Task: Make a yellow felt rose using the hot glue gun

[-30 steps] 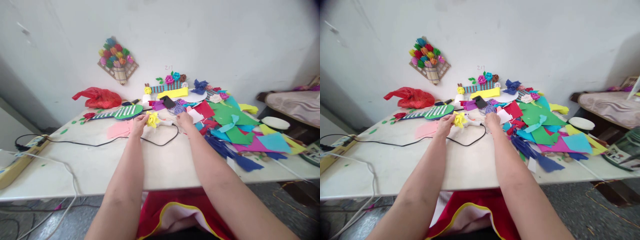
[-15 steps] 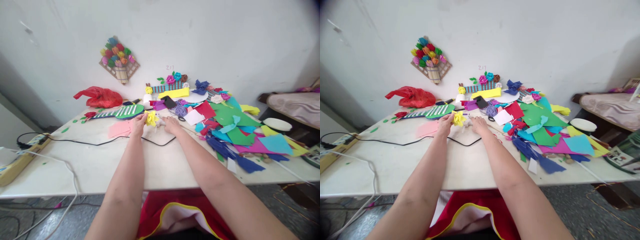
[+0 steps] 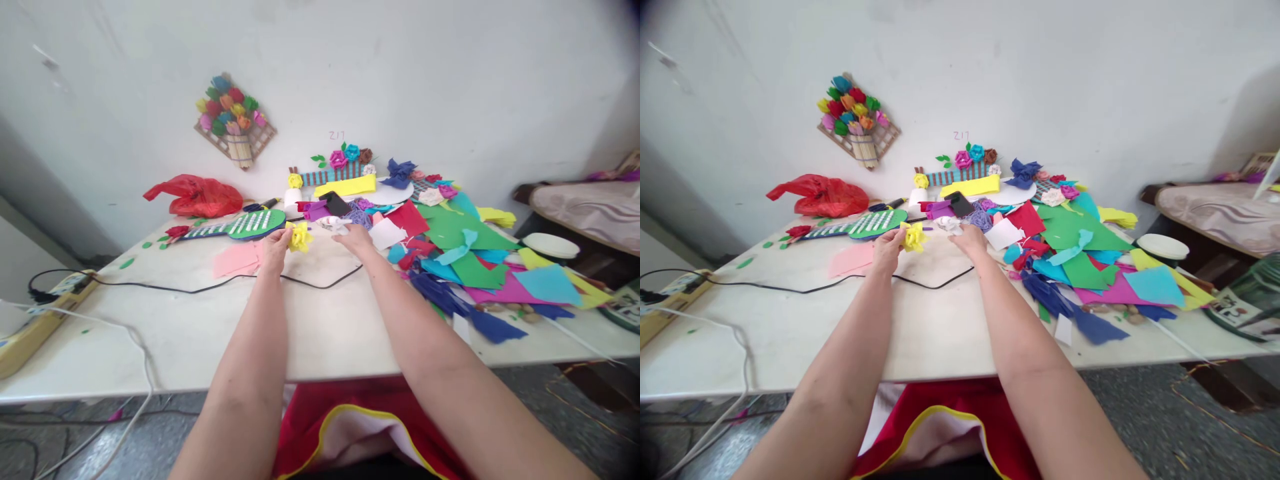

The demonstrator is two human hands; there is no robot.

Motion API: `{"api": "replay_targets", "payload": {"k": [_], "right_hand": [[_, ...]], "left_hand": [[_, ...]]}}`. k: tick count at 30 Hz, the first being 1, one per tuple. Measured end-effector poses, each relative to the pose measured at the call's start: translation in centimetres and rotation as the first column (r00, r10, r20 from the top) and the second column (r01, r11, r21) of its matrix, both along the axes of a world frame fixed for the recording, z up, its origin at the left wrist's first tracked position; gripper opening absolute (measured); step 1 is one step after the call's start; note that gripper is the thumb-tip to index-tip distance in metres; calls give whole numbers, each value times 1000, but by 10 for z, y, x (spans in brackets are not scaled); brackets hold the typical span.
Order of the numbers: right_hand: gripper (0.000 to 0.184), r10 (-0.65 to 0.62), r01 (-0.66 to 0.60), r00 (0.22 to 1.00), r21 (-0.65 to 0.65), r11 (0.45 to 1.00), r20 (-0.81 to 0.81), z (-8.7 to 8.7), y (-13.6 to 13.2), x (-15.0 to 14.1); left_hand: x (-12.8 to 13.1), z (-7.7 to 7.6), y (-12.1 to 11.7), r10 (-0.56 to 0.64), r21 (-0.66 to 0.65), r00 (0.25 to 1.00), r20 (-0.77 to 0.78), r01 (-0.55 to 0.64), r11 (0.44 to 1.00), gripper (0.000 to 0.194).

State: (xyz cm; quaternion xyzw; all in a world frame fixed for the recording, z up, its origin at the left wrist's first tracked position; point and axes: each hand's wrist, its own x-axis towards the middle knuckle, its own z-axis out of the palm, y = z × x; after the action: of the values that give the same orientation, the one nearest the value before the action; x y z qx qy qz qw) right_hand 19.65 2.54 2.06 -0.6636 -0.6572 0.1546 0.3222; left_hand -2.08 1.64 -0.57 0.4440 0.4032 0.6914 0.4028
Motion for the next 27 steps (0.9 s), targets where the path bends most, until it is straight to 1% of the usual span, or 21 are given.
{"api": "replay_targets", "payload": {"k": [1,2,3,5,7,8,10,12,15,20,27], "right_hand": [[34,42,-40,992,22,999,-115,-1,2,3],[30,86,-80,964,35,996,-253,-1,3,5],[27,133,-126,914,44,991,-383,-2,4,7],[25,230,-227,782,79,971,-579,-2,2,9],[31,311,-320,673,115,940,-671,1,-2,10],[35,343,-360,639,127,924,-688,2,-4,10],[41,395,-433,596,135,891,-699,6,-8,12],[43,431,-483,571,139,865,-699,9,-10,14],[43,449,-513,557,136,847,-698,10,-11,17],[44,459,-545,558,111,831,-692,10,-12,18],[45,454,-548,563,99,831,-691,9,-13,17]], "left_hand": [[0,0,0,1,4,1000,-9,-1,1000,49],[1,0,0,1,8,1000,-18,-1,1000,48],[1,0,0,1,13,1000,-26,-1,1000,48],[1,1,0,1,23,999,-34,0,1000,48],[1,1,-1,-4,31,999,-36,5,1000,48],[1,1,-1,-5,35,999,-36,6,999,48],[1,1,0,-5,47,999,-36,6,999,47],[0,1,0,-4,65,999,-44,6,998,45],[-1,0,1,-2,86,998,-66,8,996,44],[-1,0,1,-11,104,996,-88,20,994,44],[1,2,-1,-8,112,994,-109,20,993,44]]}}
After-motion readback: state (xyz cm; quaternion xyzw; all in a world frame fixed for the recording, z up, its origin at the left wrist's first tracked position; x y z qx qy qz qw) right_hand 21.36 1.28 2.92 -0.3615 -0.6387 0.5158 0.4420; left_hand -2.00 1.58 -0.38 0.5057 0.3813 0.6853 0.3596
